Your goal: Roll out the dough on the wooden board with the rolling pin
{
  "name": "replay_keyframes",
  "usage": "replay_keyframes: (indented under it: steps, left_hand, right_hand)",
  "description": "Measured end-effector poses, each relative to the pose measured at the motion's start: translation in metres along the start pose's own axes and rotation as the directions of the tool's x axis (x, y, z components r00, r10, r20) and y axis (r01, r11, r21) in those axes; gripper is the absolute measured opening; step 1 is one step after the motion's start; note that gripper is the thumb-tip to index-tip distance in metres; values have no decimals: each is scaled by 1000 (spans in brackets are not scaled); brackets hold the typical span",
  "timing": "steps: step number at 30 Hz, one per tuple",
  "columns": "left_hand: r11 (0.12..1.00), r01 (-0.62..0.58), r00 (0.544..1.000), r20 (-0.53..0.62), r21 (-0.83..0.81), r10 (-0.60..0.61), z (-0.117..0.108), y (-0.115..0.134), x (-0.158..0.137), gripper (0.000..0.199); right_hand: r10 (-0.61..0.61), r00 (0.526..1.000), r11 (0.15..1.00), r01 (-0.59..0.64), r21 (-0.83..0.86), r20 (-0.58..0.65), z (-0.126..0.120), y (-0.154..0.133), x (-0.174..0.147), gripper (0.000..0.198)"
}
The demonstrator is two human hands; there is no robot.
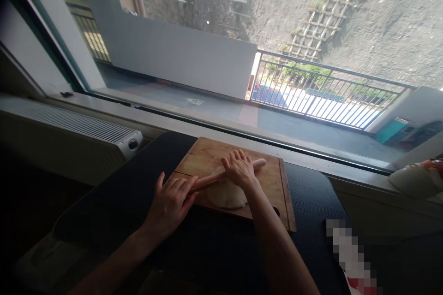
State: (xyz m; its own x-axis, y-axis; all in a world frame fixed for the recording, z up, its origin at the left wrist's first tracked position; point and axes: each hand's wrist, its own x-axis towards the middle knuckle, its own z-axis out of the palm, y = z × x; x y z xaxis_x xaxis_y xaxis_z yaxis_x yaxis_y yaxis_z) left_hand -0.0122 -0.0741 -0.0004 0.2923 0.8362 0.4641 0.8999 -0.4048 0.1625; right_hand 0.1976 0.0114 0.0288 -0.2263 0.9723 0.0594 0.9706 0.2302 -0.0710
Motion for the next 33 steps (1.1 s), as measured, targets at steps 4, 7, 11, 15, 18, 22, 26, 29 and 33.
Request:
replay_keyframes:
  steps: [4, 7, 11, 15, 18, 22, 26, 29, 33]
  left_hand:
    - [995, -81, 996, 27, -55, 82, -4, 4, -5, 35]
    - [991, -112, 993, 39, -74, 115, -1, 3, -3, 34]
    - [992, -105, 994, 21, -71, 107, 8, -2, 9, 34]
    - [998, -62, 998, -24, 13, 63, 19, -8, 28, 38]
    - [997, -38, 999, -29, 70, 40, 26, -11, 39, 39]
    - [994, -57, 998, -18, 98, 59, 26, -11, 44, 38]
    - [984, -156, 988, -9, 82, 157, 21, -4, 43, 36]
    - [977, -208, 978, 0, 51, 208, 21, 0, 44, 38]
    - [972, -230, 973, 19, 44, 230, 27, 1, 54, 39]
  right_hand:
    - [30, 991, 999, -33, -18, -130, 18, 14, -90, 60]
    - [8, 987, 999, -16, -44, -159, 26, 21, -135, 64]
    - [11, 996, 1000, -10, 9, -83, 16, 27, -109, 57]
    - [97, 995, 994, -97, 51, -2, -4, 26, -26, 52]
    - [104, 994, 993, -105, 55, 16, -16, 21, 15, 45]
    - [127, 992, 990, -127, 59, 3, -14, 15, -4, 48]
    - [143, 980, 989, -137, 50, -142, 12, 4, -85, 60]
    - [118, 976, 993, -114, 34, -185, 26, 0, -133, 63]
    - [127, 986, 990, -120, 74, -105, 21, 17, -113, 57]
